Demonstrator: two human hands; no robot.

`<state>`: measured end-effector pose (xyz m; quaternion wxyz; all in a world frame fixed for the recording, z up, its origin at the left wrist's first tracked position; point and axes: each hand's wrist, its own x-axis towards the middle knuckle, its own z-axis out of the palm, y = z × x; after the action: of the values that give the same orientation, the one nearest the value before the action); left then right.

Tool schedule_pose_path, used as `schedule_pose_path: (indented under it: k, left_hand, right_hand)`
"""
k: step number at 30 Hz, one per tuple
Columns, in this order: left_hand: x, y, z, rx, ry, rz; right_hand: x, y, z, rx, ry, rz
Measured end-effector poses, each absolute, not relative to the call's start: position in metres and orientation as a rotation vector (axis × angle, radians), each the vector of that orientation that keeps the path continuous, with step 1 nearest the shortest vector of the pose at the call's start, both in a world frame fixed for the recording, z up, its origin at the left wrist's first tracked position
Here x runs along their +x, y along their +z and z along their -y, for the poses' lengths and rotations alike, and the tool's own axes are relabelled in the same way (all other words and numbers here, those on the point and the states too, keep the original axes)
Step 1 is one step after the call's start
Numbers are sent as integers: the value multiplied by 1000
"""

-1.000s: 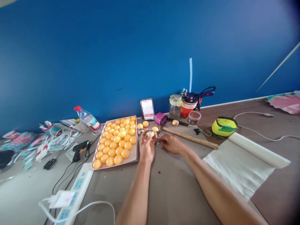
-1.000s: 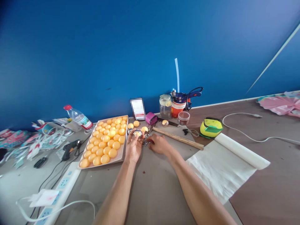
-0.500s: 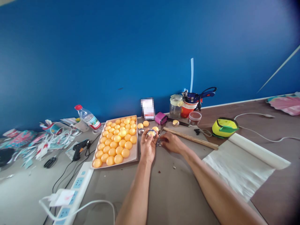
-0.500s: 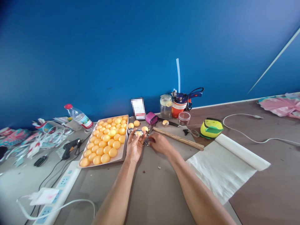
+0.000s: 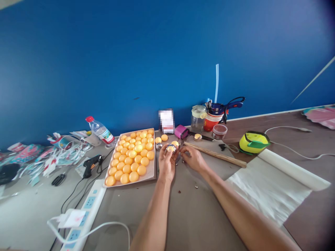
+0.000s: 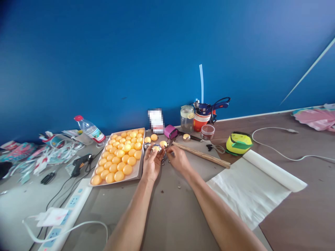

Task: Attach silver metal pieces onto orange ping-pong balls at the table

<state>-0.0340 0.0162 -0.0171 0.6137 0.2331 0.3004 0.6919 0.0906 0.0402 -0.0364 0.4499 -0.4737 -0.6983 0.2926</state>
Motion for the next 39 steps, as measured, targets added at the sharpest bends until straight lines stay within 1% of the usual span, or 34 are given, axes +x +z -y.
schedule_pose_path:
  k: [4, 12, 15, 28, 39]
  left_hand:
    - [-33, -17, -16, 549, 1584, -704]
    - [-32, -16, -14, 588, 1579, -732]
    - [-31, -16, -14, 611, 1572, -753]
    - [-29, -19, -12, 718, 1556, -823]
    - [-31, -25, -11, 880, 1546, -921]
  right_hand:
    - [92, -34, -44, -1182, 991, 1432]
    - [89, -18, -39, -835, 1515, 999]
    - [88, -14, -37, -783, 1656, 942]
    - [88, -17, -38, -834, 1558, 1052]
    - [86, -14, -36, -880, 1651, 979]
